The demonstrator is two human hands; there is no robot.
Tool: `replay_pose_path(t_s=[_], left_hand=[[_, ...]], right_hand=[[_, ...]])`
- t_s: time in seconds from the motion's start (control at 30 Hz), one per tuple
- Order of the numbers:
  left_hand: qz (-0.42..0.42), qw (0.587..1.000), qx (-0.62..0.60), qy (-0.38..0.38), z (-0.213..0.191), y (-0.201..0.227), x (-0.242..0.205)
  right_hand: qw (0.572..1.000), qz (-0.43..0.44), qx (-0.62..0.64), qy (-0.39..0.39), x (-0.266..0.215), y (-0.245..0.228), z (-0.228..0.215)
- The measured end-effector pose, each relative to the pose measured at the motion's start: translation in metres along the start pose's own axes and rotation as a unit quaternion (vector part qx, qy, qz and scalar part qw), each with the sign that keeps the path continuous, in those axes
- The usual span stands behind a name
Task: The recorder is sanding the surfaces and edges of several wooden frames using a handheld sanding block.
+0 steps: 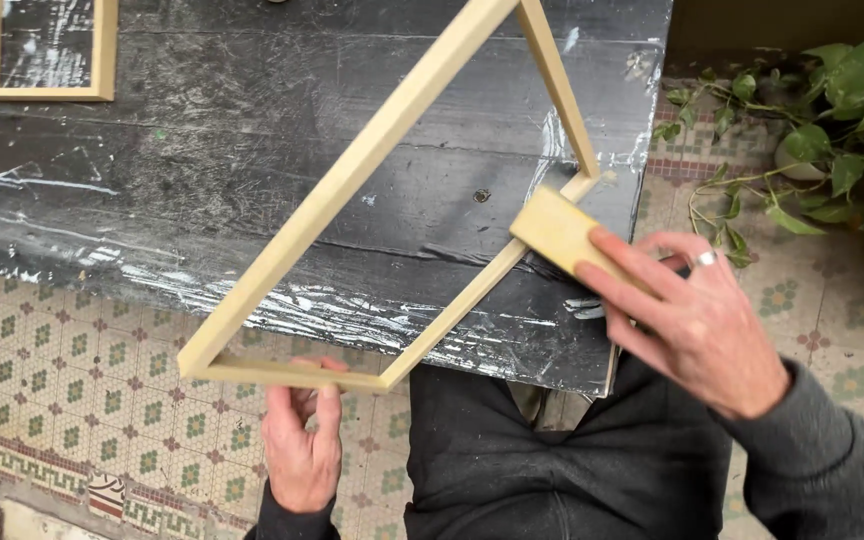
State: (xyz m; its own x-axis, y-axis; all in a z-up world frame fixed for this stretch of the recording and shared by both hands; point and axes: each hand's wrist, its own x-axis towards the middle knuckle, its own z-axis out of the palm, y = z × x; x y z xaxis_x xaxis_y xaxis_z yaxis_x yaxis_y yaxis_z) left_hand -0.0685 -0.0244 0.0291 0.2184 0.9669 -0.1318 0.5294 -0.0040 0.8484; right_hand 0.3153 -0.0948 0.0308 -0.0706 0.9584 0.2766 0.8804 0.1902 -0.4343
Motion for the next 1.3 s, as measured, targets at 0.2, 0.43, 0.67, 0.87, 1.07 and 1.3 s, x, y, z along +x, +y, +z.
replay_pose_path(t_s=[0.2,0.43,0.67,0.87,1.07,1.3], left_hand=[[0.01,1.0,0.002,0.018,0.004,-0.017,-0.021],[-0.006,0.999,-0.044,0.023,0.005,-0.029,-0.022],[-0.016,0.999,-0.037,0.026,0.002,-0.028,-0.027],[0.013,0.998,-0.036,0.048,0.002,-0.029,-0.033],[0.015,0.999,-0.026,0.041,0.011,-0.028,-0.024],[0.02,0.998,-0.048,0.045,0.011,-0.032,-0.03]], right_hand=[[0.999,0.001,-0.018,-0.036,0.002,0.009,0.005],[0.999,0.001,-0.037,0.012,0.006,0.017,0.031],[1.0,0.01,-0.023,-0.019,0.004,0.019,0.028],[1.0,0.012,-0.004,-0.025,0.017,0.007,0.018],[0.999,0.003,0.024,-0.026,0.005,0.017,0.022],[0.999,-0.019,-0.003,-0.048,0.003,0.01,0.031]])
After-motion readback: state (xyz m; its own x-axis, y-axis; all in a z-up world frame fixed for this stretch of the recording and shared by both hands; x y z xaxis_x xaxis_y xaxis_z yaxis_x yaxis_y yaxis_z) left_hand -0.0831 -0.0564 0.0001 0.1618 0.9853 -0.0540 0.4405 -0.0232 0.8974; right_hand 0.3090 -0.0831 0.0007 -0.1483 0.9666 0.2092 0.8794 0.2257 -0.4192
